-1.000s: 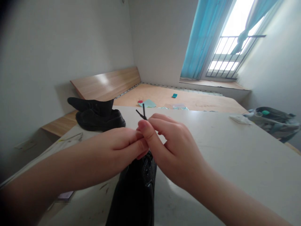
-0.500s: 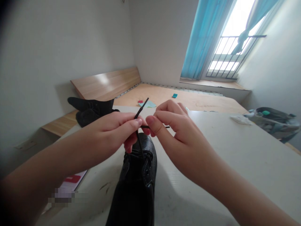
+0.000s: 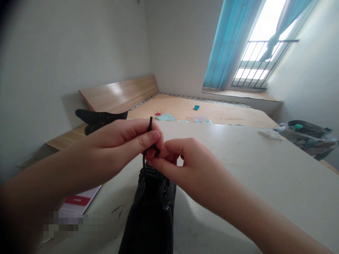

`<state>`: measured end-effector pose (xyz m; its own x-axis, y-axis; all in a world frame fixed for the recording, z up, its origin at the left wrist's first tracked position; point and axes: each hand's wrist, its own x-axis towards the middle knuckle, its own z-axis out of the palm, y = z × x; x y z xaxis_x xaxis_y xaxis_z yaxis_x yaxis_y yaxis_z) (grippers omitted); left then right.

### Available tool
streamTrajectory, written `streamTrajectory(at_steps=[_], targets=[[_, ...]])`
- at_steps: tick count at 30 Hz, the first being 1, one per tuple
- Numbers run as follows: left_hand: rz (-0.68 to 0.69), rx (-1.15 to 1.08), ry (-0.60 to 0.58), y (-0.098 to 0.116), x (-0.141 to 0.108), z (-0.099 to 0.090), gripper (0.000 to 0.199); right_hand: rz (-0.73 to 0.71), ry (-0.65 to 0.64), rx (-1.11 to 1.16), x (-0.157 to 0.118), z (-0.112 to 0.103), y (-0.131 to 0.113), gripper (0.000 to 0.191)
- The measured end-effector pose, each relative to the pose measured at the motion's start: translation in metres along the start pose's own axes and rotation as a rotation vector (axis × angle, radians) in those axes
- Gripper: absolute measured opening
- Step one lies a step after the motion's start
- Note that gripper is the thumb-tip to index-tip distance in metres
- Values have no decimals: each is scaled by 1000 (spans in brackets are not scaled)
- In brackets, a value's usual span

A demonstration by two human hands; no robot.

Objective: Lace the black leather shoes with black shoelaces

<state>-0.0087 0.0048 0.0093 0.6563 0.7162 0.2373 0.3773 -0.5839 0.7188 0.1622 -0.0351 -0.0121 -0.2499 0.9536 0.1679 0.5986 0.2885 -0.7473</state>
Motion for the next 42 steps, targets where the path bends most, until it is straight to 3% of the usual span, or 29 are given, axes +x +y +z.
streamTrajectory(at_steps=[4,9,13,20,26,33,38,42], targets=[[34,37,-9,6,-6,-1,35,-15,3,34,2,2,5,31],[67,79,-3,13,-8,-5,36,-50,47,78,6,5,11,17],[52,146,15,15,-5,-8,38,-78,18,92,7,8,9,27],[30,210,25,15,-7,-10,39,-81,-62,397,7,1,7,14],[-11,192,17,10,-7,-11,39,-105,-27,476,6,0,8,22],[-104,218,-25,9,-5,-10,44,-191,208,370,8,3,6,35],[-236,350,-107,2,-6,-14,44,-146,182,624,6,2,12,31],[-263,373,-156,-2,-6,-13,44,-124,121,755,5,1,13,29]])
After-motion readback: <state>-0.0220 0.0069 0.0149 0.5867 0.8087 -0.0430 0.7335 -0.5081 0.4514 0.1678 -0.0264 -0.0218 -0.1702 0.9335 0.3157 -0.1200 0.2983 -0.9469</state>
